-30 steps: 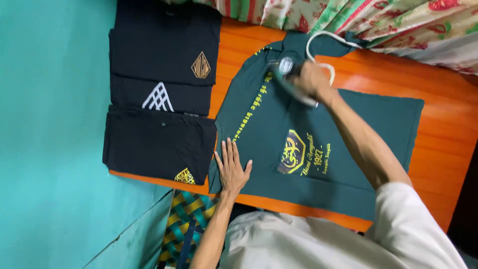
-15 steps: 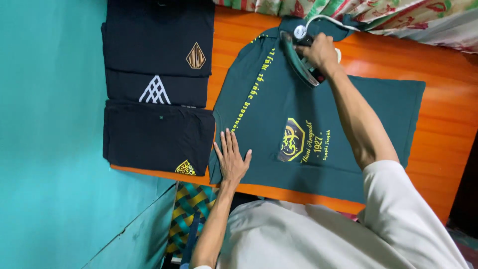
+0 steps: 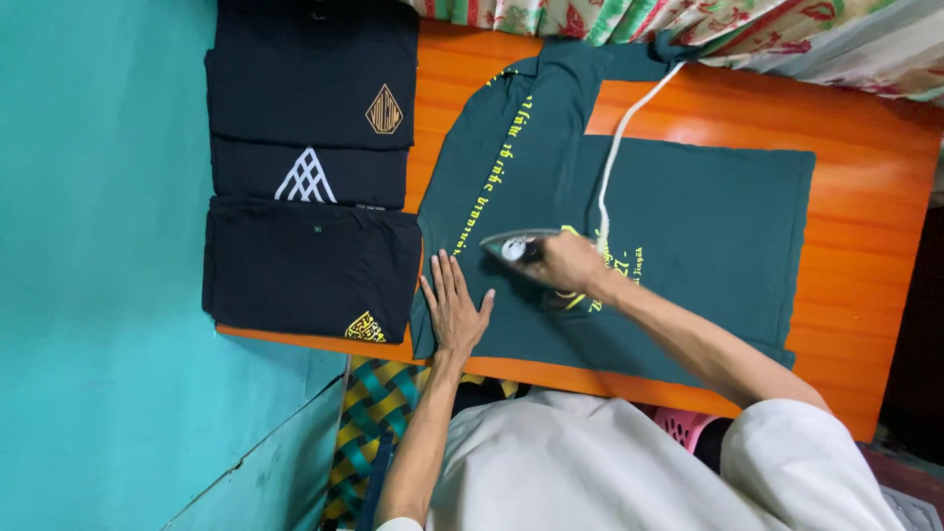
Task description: Ironing a green t-shirt on a wooden table.
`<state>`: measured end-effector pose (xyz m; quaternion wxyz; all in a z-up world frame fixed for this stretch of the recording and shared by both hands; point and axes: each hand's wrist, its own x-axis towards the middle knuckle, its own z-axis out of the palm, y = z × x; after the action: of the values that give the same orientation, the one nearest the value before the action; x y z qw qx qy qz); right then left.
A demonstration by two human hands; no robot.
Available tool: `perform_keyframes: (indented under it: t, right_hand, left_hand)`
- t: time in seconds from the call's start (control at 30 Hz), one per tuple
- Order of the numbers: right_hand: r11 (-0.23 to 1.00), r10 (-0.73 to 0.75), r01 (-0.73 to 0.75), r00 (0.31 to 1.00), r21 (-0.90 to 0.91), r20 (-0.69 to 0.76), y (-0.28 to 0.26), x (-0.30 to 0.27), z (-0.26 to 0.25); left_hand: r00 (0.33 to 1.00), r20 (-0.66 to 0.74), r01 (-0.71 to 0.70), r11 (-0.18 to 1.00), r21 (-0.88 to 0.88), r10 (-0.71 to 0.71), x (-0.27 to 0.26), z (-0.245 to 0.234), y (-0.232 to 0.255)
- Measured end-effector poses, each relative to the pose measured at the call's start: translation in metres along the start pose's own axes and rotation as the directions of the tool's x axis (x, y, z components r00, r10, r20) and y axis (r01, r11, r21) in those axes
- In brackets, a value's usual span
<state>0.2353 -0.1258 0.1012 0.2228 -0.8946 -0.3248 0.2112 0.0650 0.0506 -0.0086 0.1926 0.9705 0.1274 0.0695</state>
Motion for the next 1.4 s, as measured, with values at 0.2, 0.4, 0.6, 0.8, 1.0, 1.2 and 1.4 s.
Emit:
perform_keyframes:
  t: [0.2,0.4,0.6,0.8,1.0,1.2,1.4]
  right_hand:
    - [0.945,0.326,-0.326,0.921,0.036,-0.213,0.106,0.042,-0.061]
    - [0.955,0.295,-0.297,0.954,-0.026,-0.060,0.094,0.033,-0.059]
    - [0.997,0.061,-0.058,0.996,-0.042,0.062,0.055,0.042,-0.045]
    - [0.944,0.291,-0.314,0.938,-0.106,-0.188,0.156,0.105,-0.092]
    - [0.981,0.188,-0.194,0.971,-0.029,-0.149,0.127,0.107,-0.103]
    - [0.998,-0.040,0.046,0.991,-0.046,0.126,0.048,0.084,-0.045]
    - [0.911,0.218,-0.179,0.974,-0.372,0.065,0.091,0.132,-0.081]
  left_hand:
    - [0.998,0.052,0.029,0.999,-0.023,-0.028,0.006,-0.013,0.009]
    - [0.995,0.100,0.007,1.000,0.018,-0.009,0.025,0.011,0.034]
    - [0.995,0.052,-0.078,0.992,-0.098,0.083,0.049,0.025,0.058]
    - [0.992,0.064,-0.108,0.992,-0.065,0.112,0.048,0.021,0.057]
    - [0.989,0.112,-0.094,0.994,-0.053,0.099,0.049,0.022,0.058]
    - [0.992,0.084,-0.092,0.994,-0.063,0.098,0.048,0.024,0.058]
    - [0.992,0.094,-0.086,0.995,-0.049,0.090,0.049,0.024,0.058]
